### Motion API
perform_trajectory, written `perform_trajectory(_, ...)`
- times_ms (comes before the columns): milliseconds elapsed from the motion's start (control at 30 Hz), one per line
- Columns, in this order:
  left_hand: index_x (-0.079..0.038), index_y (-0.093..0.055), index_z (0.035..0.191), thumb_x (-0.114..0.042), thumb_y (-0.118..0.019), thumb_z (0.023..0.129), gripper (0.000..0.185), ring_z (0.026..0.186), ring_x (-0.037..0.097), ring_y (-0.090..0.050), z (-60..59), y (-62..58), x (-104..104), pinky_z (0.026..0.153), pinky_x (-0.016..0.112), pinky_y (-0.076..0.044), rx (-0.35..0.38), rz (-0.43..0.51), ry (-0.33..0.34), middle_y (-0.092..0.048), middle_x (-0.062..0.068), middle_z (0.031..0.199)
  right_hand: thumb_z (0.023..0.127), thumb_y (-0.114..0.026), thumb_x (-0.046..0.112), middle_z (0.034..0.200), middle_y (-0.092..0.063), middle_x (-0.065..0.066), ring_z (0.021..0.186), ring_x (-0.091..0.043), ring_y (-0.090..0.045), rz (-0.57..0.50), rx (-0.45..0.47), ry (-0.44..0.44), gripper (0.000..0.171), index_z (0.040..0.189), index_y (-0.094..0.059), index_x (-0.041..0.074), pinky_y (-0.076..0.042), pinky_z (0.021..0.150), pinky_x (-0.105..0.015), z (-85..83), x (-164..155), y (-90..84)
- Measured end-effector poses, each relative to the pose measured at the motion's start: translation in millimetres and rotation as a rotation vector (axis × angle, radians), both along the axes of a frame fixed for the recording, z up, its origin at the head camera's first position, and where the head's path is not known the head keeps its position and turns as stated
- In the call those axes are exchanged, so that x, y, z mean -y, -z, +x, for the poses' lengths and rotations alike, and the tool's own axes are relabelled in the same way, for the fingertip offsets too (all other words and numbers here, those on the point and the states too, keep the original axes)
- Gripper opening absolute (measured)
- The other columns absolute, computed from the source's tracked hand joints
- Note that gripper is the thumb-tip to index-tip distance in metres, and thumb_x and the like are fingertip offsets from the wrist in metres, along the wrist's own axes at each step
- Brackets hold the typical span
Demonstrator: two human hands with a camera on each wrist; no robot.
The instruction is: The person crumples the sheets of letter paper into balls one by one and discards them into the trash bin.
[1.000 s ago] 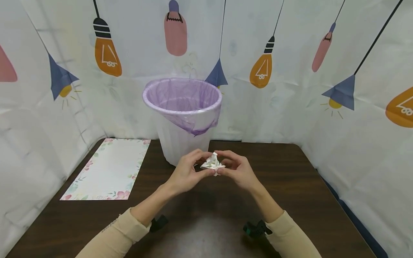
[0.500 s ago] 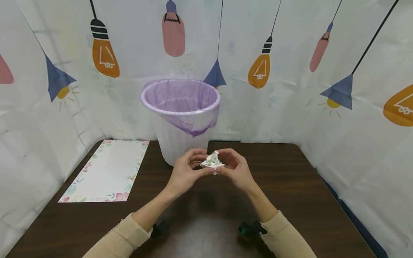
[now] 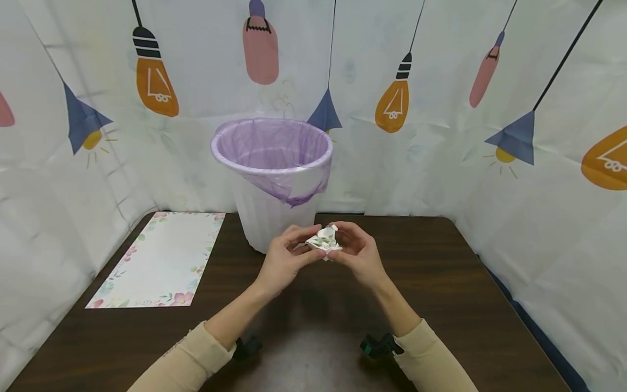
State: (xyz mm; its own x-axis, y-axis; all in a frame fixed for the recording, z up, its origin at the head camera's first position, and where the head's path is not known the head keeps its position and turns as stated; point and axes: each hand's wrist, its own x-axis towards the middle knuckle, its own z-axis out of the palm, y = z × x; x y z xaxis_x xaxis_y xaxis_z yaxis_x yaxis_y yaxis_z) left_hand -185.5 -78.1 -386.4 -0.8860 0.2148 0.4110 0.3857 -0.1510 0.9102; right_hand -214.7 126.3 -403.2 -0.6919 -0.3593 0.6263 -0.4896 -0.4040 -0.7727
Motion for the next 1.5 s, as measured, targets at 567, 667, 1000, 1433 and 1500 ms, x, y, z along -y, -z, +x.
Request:
perform_trajectory(567,0.004,-0.07,0.12,0.004,-0.079,0.088,0.034,0.101,0.025,-0.064,-2.4,-0.4,-4.6,0.085,0.032,-0.058,-0.014,-0.048,-0.023,-0.061,0.018,0.114,0.089,-0.081,0.017,0.113,-0.067,-0.008,0.096,-0.021,-0.062,-0.009,-0.023,0.125,0.043,0.116,-0.061,-0.01,-0.058,0.071,-0.026,0.6,5.9,5.7)
perform_trajectory(667,0.004,-0.071,0.117,0.002,-0.079,0.088,0.03,0.101,0.025,-0.064,-2.9,-1.5,-5.2,0.086,0.031,-0.058,-0.016,-0.054,-0.041,-0.062,0.017,0.114,0.092,-0.079,0.011,0.11,-0.068,-0.008,0.095,-0.021,-0.063,-0.002,-0.025,0.146,0.036,0.113,-0.062,-0.012,-0.057,0.072,-0.026,0.2,8.3,4.7)
perform_trajectory(1000,0.002,-0.075,0.109,-0.002,-0.08,0.088,0.022,0.093,0.023,-0.066,-6.9,-3.6,-4.8,0.082,0.027,-0.058,-0.012,-0.058,-0.101,-0.067,0.014,0.104,0.093,-0.077,0.009,0.096,-0.068,-0.007,0.088,-0.019,-0.063,-0.046,-0.079,0.23,0.029,0.104,-0.066,-0.016,-0.053,0.073,-0.024,-1.7,18.5,5.5)
perform_trajectory(1433,-0.003,-0.068,0.127,-0.01,-0.077,0.094,0.036,0.11,0.025,-0.063,-15.7,-11.5,-0.4,0.094,0.032,-0.054,0.074,-0.054,-0.071,-0.065,0.009,0.126,0.091,-0.077,0.005,0.098,-0.072,-0.007,0.082,-0.015,-0.063,-0.152,0.023,0.222,0.011,0.103,-0.078,0.006,-0.055,0.068,-0.022,-9.8,21.0,-6.5)
perform_trajectory(1500,-0.004,-0.066,0.131,-0.012,-0.076,0.095,0.039,0.113,0.025,-0.061,-14.6,-15.7,4.3,0.093,0.031,-0.054,0.065,-0.087,-0.084,-0.064,0.009,0.131,0.092,-0.077,0.003,0.098,-0.073,-0.006,0.079,-0.014,-0.062,-0.175,0.039,0.234,0.013,0.102,-0.079,0.01,-0.054,0.066,-0.021,-12.6,20.0,-10.0)
